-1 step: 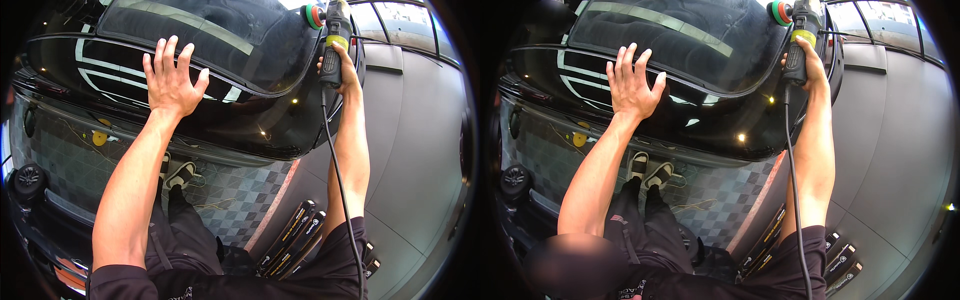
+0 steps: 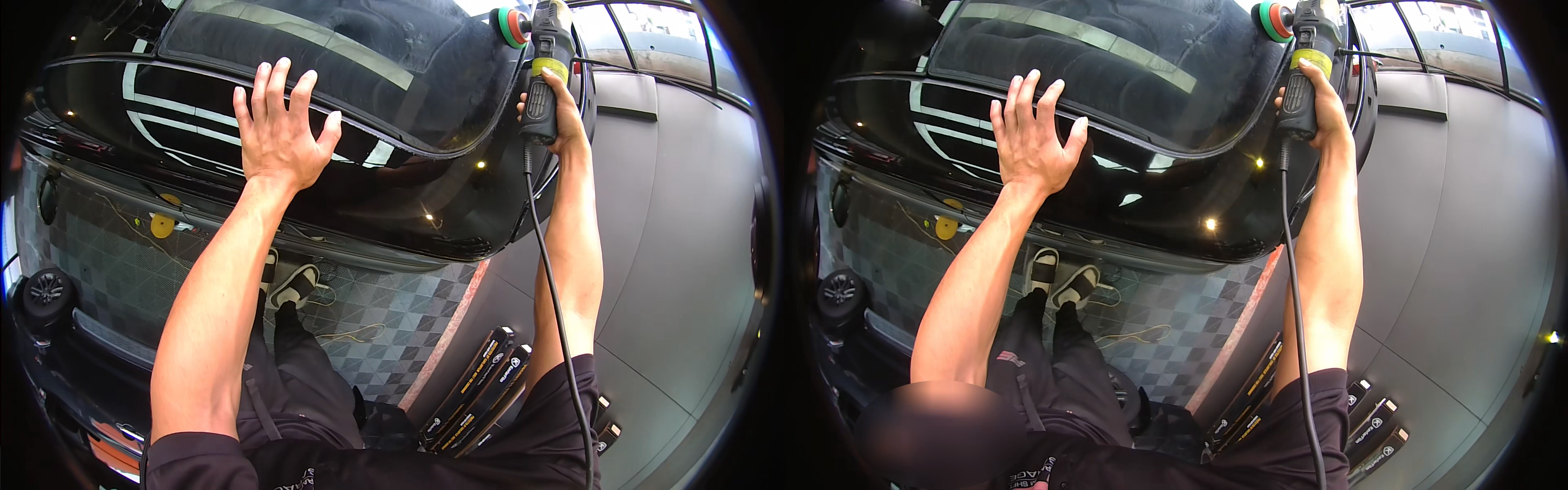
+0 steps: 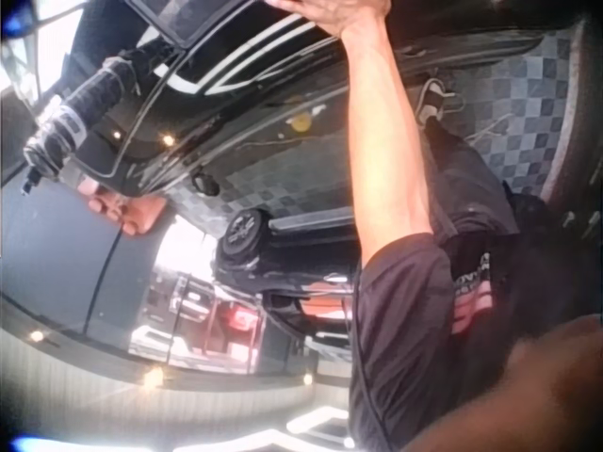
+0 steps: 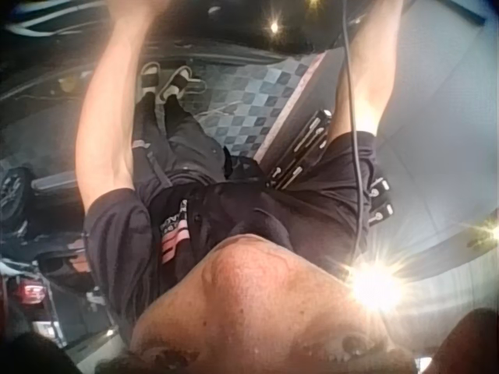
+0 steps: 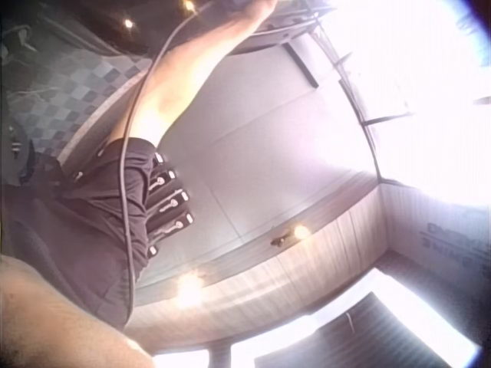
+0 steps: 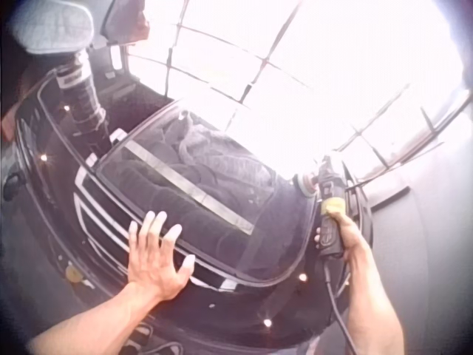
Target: The person applies a liquid compound from a bottle onto a green polishing pad attached to a rotary polisher. They then use the polisher to work on the rear windshield of a black car, moving the tool across the glass surface while holding the car with their other hand.
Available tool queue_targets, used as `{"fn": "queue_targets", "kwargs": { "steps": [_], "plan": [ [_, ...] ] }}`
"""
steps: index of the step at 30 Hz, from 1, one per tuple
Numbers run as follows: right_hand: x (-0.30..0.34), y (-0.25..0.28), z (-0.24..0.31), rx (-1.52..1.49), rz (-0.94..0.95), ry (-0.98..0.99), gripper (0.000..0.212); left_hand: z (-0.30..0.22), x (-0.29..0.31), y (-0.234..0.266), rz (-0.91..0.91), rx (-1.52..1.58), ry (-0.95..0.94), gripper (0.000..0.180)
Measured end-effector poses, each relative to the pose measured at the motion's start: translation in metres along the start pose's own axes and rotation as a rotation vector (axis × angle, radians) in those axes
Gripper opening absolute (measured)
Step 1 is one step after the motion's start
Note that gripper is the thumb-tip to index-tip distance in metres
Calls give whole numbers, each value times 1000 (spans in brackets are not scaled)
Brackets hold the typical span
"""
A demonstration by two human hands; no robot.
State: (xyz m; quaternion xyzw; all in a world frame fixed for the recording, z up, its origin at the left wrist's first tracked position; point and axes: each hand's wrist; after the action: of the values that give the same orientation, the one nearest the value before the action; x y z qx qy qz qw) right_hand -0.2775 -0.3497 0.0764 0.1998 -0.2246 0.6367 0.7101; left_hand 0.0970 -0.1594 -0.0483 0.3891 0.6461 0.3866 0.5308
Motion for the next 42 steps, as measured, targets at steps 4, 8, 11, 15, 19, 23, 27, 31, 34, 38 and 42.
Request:
{"fn": "queue_targets", "kwargs": {
  "steps": [4, 8, 11, 15, 19, 23, 27, 31, 34, 38, 42],
  "plan": [
    [7, 0, -4, -17, 14, 14, 55, -1, -1, 0, 8, -1, 2, 64],
    [15, -4, -7, -11, 13, 11, 55, 0, -1, -1, 5, -16, -3, 65],
    [21, -7, -10, -6, 13, 8, 56, 1, -1, -1, -2, -22, -5, 65],
    [27, -7, -13, -1, 5, 19, 56, -1, -3, 0, -13, -21, -2, 62],
    [34, -8, -18, -8, 5, 18, 55, 0, -3, -1, -21, -26, -2, 62],
    [42, -10, -21, -12, 2, 16, 54, 1, -4, 0, -28, -37, -1, 62],
    [47, -9, -24, -12, -11, 11, 53, 0, -4, -1, -36, -31, 0, 62],
    [55, -6, -28, -3, -24, 7, 53, 1, -5, -2, -30, -39, -4, 62],
    [61, -6, -33, -3, -45, -1, 53, 2, -5, -3, -33, -46, -5, 62],
    [69, -6, -39, -5, -58, 12, 53, 2, -6, -5, -30, -46, -2, 63],
    [76, -8, -41, 15, -43, 13, 52, 1, -7, -4, -23, -58, 2, 63]
  ]
}}
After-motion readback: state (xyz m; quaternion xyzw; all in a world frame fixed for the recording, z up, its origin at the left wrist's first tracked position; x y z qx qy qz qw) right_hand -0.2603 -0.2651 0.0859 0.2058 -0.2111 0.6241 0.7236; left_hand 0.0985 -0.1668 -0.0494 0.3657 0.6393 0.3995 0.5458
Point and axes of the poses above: each hand's wrist, its own x-axis away from the middle knuckle, its own y-axis out of the back of the hand, z = x × y, and after that the axes turned 12 degrees about -x, right-handed
